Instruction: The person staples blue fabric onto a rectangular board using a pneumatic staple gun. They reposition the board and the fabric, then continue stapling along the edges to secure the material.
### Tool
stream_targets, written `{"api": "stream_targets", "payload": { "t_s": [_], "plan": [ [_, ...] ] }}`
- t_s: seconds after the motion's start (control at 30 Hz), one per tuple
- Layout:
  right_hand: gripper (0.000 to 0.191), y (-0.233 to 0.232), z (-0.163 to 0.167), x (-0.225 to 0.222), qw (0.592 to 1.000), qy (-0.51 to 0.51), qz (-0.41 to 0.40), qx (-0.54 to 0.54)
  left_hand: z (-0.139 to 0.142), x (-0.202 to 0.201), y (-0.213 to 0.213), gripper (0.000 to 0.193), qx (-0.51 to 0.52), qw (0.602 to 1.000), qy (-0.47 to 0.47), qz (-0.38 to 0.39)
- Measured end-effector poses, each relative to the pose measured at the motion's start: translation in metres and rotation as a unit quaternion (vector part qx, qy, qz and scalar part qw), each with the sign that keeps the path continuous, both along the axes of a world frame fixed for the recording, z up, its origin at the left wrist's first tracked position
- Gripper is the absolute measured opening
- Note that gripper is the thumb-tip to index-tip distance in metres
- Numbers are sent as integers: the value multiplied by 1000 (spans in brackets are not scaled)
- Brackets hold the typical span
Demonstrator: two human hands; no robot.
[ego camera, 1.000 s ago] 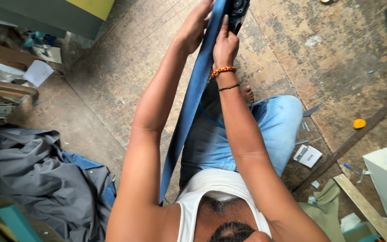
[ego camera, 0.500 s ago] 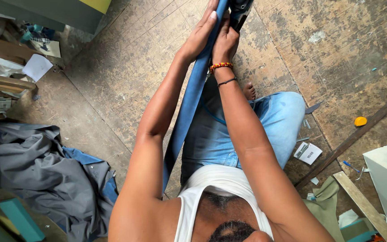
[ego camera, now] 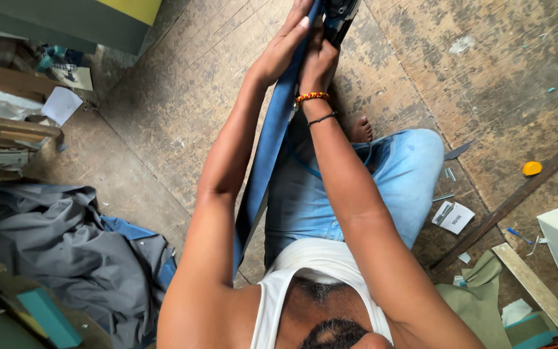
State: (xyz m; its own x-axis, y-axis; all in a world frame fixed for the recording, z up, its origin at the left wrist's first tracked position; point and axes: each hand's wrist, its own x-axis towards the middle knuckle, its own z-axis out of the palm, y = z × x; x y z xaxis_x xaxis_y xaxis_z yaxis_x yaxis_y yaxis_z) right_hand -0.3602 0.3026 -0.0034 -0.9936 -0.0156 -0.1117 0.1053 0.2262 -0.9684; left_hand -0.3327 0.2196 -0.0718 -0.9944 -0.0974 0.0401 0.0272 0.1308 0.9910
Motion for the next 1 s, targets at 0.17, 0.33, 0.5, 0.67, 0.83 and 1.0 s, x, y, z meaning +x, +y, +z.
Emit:
{"api": "stream_targets", "payload": {
  "t_s": [0.17, 0.33, 0.5, 0.67, 0.83, 1.0],
  "plan": [
    [45, 1, -13, 0, 987, 148, 48, -36, -5, 19, 1, 60, -214, 977, -14, 7],
    [41, 3, -17, 1, 995, 85, 31, -38, 12, 17, 16, 68, -352, 932, -53, 64],
    [20, 21, -29, 1, 991, 19, 101, -85, 6, 17, 15, 61, -408, 903, -74, 111],
    [62, 70, -55, -21, 963, 175, 204, -1, -14, 19, 5, 53, -446, 882, -97, 118],
    [67, 125, -90, -44, 954, 134, 235, -126, -27, 25, -8, 48, -458, 876, -103, 109],
    [8, 141, -121, -52, 915, -69, 228, -327, -39, 29, -24, 33, -450, 886, -35, 108]
  ]
}}
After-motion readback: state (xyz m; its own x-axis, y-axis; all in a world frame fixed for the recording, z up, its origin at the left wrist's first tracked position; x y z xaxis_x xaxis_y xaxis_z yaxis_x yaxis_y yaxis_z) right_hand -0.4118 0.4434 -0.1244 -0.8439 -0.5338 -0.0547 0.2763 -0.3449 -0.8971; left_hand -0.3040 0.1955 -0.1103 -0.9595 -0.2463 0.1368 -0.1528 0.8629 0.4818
